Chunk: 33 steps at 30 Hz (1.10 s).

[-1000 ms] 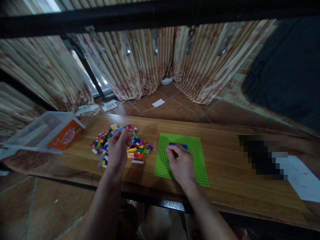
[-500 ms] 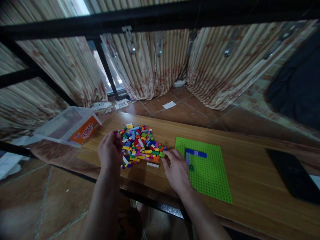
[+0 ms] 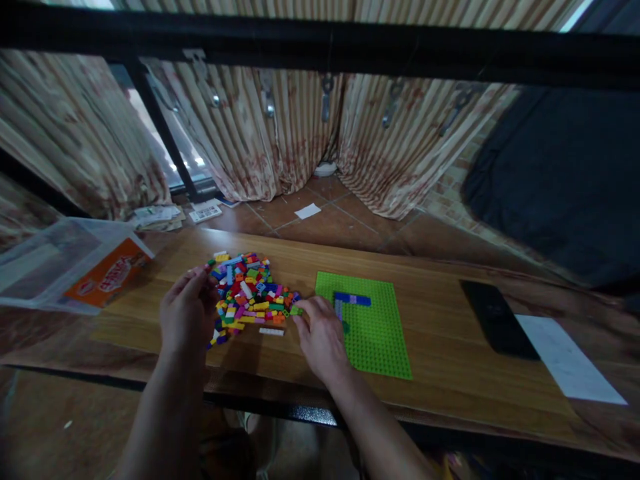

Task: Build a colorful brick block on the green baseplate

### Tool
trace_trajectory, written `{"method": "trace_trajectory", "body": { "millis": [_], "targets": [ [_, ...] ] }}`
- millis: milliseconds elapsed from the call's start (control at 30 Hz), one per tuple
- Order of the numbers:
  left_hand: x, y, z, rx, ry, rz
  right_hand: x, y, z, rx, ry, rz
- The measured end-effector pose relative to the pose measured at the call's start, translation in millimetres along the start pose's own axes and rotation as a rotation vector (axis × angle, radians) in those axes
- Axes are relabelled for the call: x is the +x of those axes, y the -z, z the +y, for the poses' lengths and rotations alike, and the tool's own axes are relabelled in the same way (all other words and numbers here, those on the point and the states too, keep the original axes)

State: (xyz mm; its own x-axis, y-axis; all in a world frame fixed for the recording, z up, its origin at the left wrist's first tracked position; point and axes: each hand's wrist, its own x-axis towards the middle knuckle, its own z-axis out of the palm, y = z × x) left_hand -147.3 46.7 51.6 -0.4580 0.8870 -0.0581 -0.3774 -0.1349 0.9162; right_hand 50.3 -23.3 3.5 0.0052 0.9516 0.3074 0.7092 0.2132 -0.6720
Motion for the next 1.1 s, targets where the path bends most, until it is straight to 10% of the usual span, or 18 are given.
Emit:
{"method": "trace_trajectory", "body": {
  "millis": [1100],
  "targets": [
    [2, -2.6, -3, 0.089, 0.055, 0.008, -1, -19, -10, -0.178, -0.08, -0.056]
  ]
}}
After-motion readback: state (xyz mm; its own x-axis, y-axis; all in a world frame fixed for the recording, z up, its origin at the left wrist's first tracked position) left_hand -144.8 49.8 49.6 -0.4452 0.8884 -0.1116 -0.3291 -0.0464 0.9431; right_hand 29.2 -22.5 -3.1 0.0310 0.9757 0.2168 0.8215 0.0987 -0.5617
